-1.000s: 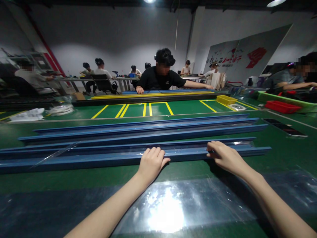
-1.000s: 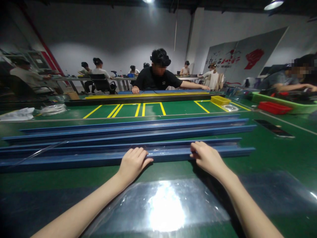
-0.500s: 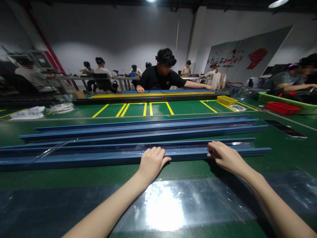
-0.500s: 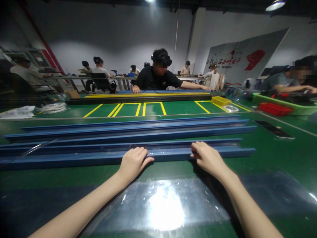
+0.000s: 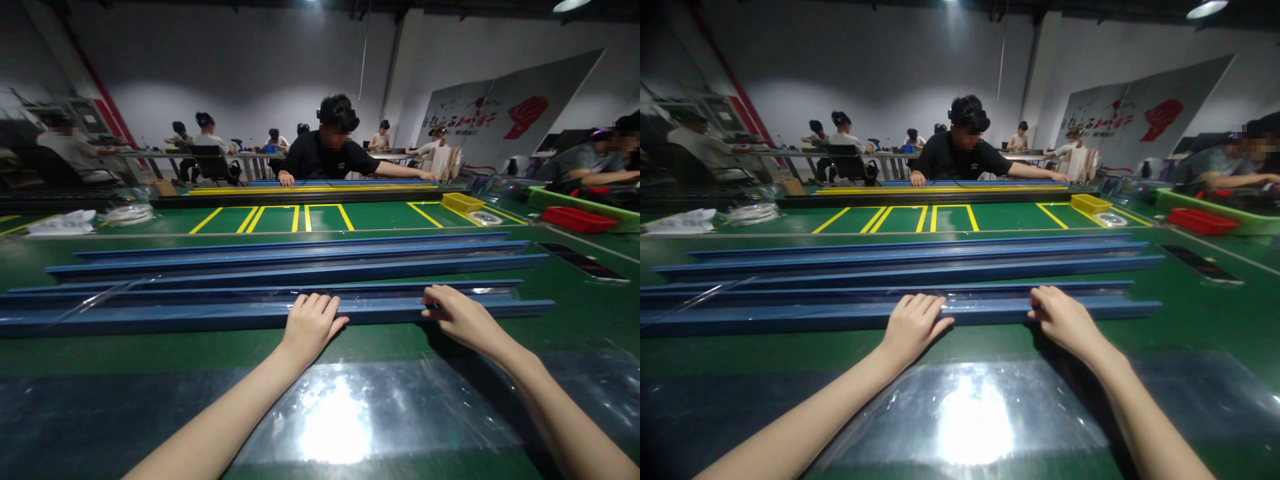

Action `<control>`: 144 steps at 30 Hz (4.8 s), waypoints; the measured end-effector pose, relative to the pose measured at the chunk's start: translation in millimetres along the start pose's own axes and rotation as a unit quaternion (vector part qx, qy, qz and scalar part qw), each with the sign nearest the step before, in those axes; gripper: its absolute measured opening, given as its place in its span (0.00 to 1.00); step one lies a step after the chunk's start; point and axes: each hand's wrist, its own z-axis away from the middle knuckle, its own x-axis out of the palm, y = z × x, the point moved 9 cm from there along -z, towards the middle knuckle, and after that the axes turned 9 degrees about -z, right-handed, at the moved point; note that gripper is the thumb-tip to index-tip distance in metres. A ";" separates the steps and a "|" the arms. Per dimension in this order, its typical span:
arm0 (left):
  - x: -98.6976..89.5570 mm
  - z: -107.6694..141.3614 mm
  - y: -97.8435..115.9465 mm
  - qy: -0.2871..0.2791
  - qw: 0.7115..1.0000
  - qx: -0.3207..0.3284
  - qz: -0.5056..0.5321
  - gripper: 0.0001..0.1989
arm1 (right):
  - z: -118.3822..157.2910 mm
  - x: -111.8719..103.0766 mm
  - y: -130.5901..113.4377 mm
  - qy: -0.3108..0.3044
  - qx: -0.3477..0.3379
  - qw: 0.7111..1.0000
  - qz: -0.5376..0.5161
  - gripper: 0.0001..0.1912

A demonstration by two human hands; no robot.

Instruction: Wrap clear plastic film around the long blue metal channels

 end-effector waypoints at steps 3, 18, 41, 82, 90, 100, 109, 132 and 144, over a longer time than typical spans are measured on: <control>-0.4 0.4 -0.5 0.000 1.000 -0.004 0.002 0.13 | -0.4 -0.1 1.0 0.001 -0.002 1.000 -0.008 0.01; 3.0 0.1 -1.7 -0.019 1.000 -0.011 -0.017 0.17 | -0.6 -1.1 -0.6 0.002 -0.003 1.000 -0.016 0.01; 6.8 0.3 -6.0 -0.032 0.999 -0.035 -0.006 0.16 | -1.4 0.3 1.3 -0.003 -0.008 1.000 -0.018 0.01; 7.9 -1.0 -4.6 -0.048 0.998 -0.042 -0.027 0.16 | -0.6 2.3 -2.5 -0.007 -0.015 0.999 0.041 0.05; 6.5 -1.5 -2.4 -0.031 0.999 -0.029 -0.028 0.16 | -1.6 14.6 -47.6 0.026 -0.090 0.985 0.148 0.10; 7.8 -0.6 -1.8 -0.022 0.999 -0.025 -0.026 0.15 | 0.9 24.2 -89.5 0.079 -0.169 0.980 0.076 0.10; 6.9 -1.0 -1.3 -0.021 0.999 -0.016 -0.019 0.14 | -6.8 22.4 -90.6 0.072 -0.132 0.983 0.108 0.08; -3.2 -0.6 2.2 0.002 0.999 0.011 -0.035 0.16 | 8.5 -12.5 30.3 -0.025 0.058 0.996 0.057 0.03; 0.5 0.3 1.8 -0.013 0.999 0.006 -0.034 0.16 | 4.0 -9.4 3.3 0.007 0.001 0.992 0.122 0.21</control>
